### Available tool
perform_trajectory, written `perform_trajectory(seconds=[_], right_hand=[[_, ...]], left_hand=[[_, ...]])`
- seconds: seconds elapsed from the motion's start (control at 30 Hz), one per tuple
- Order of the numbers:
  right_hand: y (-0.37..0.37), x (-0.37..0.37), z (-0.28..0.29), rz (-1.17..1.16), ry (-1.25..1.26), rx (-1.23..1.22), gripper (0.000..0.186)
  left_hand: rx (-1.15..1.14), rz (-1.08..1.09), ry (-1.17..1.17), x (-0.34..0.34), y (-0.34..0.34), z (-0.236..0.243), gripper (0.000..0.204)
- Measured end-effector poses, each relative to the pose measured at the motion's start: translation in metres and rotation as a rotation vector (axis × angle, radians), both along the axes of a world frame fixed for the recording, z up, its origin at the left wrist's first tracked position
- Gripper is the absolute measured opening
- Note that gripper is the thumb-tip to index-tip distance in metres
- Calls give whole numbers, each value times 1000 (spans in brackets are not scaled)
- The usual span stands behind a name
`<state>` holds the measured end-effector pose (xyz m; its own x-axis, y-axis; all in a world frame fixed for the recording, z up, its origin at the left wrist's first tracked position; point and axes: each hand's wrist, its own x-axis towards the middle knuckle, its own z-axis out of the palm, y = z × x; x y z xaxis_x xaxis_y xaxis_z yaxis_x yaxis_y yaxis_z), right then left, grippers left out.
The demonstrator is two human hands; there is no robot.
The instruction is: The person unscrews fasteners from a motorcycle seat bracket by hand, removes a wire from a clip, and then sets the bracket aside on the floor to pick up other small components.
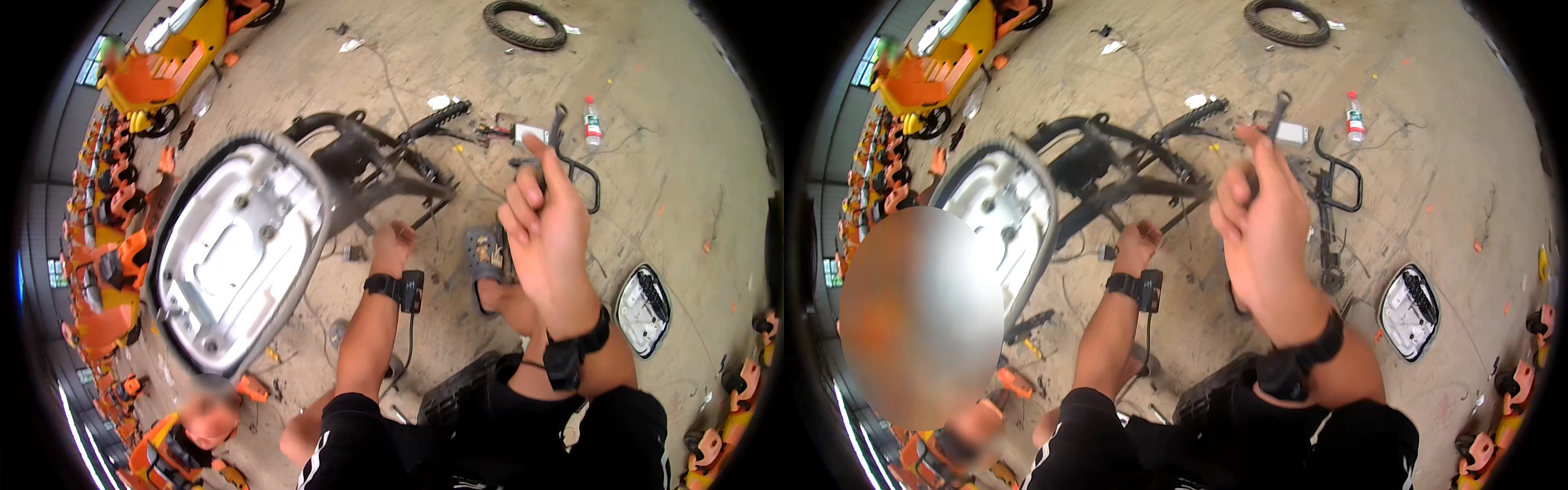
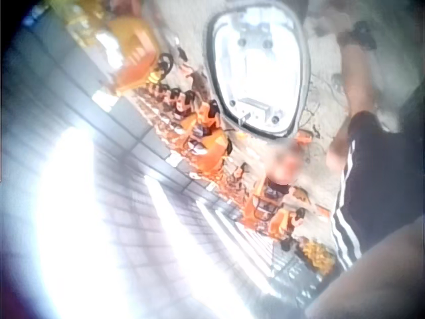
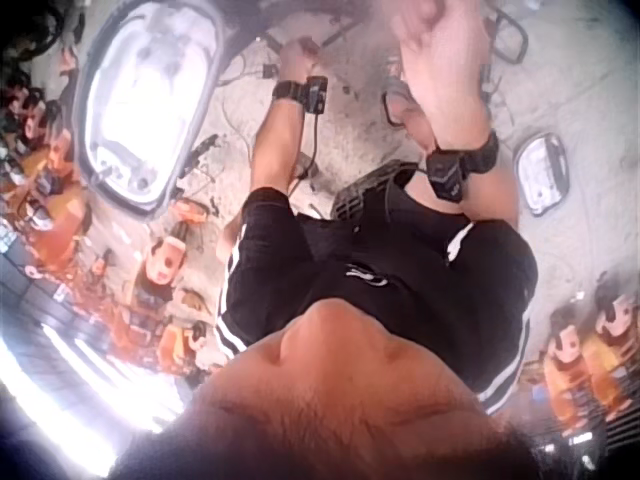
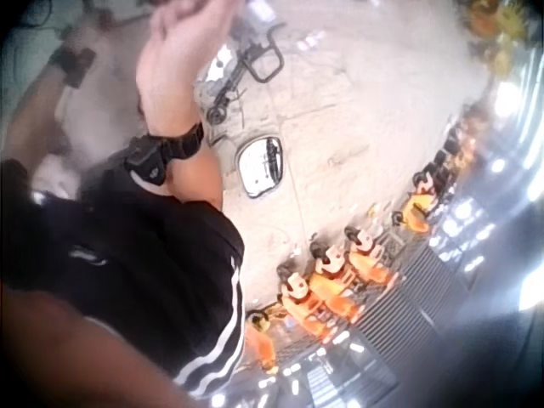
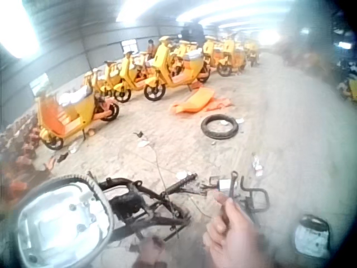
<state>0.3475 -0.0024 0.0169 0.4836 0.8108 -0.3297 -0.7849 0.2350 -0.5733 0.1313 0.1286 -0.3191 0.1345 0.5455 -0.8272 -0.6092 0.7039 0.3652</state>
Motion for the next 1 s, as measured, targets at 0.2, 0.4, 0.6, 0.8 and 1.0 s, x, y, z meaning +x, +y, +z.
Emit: perform_trajectory(seconds=[0.2,0.4,0.6,0.8,1.0], right_hand=[[-12,29,-7,-166,77,-146,32],[-9,47,-11,-266,65,-269,34],[-2,57,-20,-414,-6,-280,35],[-14,51,-13,-228,153,-217,29],[-27,49,-20,-191,123,34,26]], left_hand=[[467,-555,1117,52,86,-108,23],[957,-952,1755,73,109,-145,31],[1108,-1122,1796,71,105,-163,15],[1016,-1273,1696,43,87,-120,19],[1302,-1714,1468,20,9,24,19]])
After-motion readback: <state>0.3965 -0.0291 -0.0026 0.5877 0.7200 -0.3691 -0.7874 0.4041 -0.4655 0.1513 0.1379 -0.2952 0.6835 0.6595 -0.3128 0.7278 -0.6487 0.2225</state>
